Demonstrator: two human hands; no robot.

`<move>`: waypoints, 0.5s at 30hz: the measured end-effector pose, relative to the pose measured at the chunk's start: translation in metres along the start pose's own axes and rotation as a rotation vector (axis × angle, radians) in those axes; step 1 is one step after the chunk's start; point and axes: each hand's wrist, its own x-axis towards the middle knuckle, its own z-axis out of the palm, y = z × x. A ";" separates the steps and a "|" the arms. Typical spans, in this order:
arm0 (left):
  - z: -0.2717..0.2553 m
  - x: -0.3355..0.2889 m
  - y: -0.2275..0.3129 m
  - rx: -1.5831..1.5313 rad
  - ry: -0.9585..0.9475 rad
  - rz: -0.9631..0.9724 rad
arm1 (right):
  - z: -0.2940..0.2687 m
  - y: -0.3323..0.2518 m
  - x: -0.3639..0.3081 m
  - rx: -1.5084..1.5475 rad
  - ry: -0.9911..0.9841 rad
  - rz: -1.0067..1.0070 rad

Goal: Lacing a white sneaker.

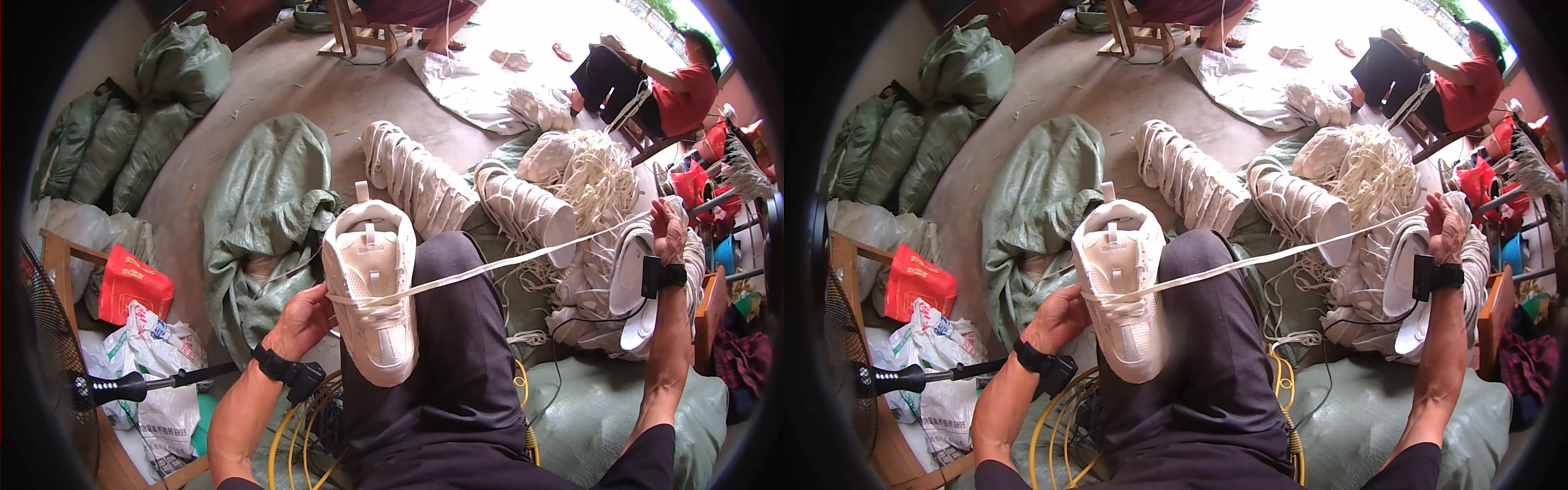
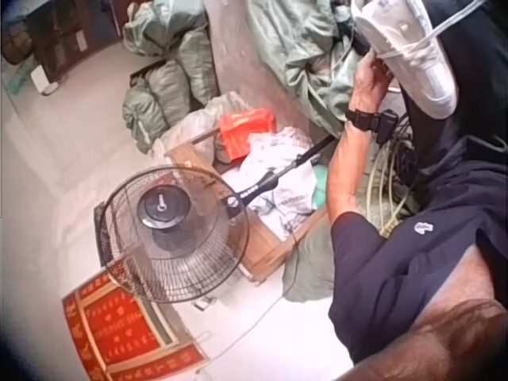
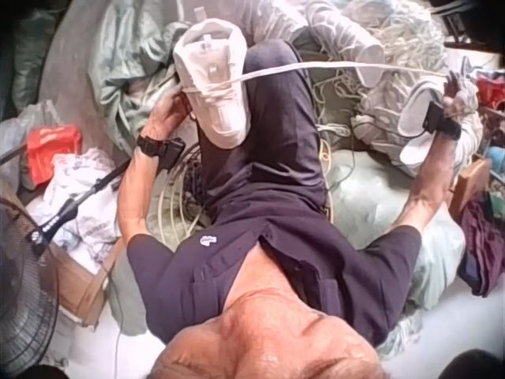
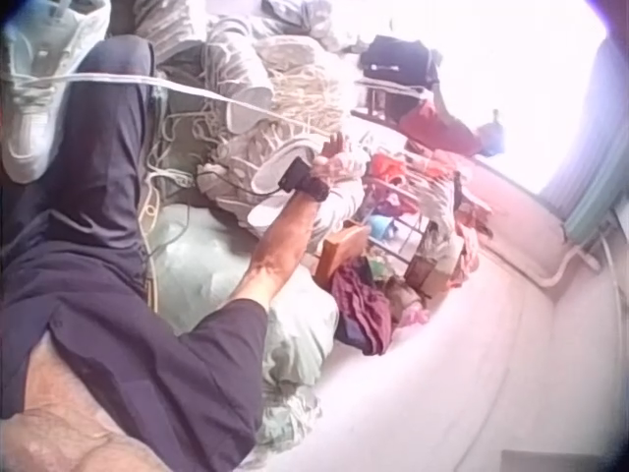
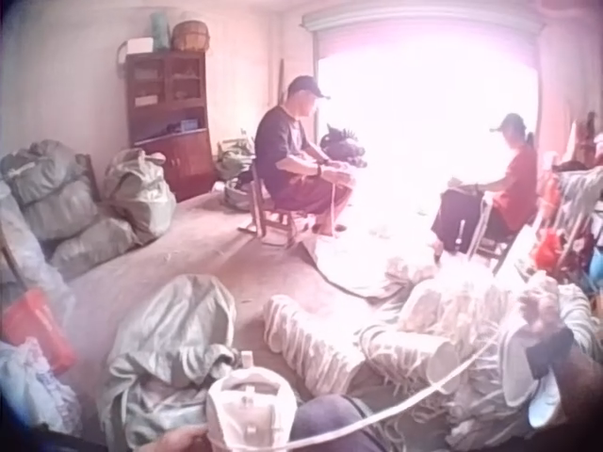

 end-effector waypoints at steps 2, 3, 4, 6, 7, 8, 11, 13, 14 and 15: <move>-0.011 -0.001 0.005 -0.061 0.024 0.112 | -0.012 -0.007 0.004 -0.030 0.014 -0.006; -0.017 -0.004 0.008 -0.105 0.118 0.144 | -0.013 -0.012 0.003 -0.069 0.096 -0.002; -0.026 -0.012 0.012 -0.101 0.116 0.203 | -0.009 -0.015 -0.001 -0.099 0.092 -0.039; -0.043 -0.025 0.023 -0.166 0.172 0.316 | 0.013 -0.019 -0.017 -0.028 0.105 -0.106; -0.054 -0.033 0.029 -0.236 0.233 0.429 | 0.034 -0.015 -0.031 0.014 0.229 -0.183; -0.068 -0.044 0.035 -0.255 0.218 0.480 | 0.058 -0.013 -0.048 0.021 0.200 -0.233; -0.131 -0.079 0.064 -0.441 0.217 0.534 | 0.139 -0.009 -0.119 -0.195 -0.096 -0.372; -0.186 -0.108 0.077 -0.442 0.344 0.679 | 0.197 0.000 -0.172 -0.379 -0.268 -0.496; -0.216 -0.124 0.087 -0.586 0.384 0.660 | 0.227 0.008 -0.200 -0.384 -0.350 -0.575; -0.246 -0.144 0.090 -0.495 0.379 0.717 | 0.249 0.011 -0.228 -0.539 -0.427 -0.655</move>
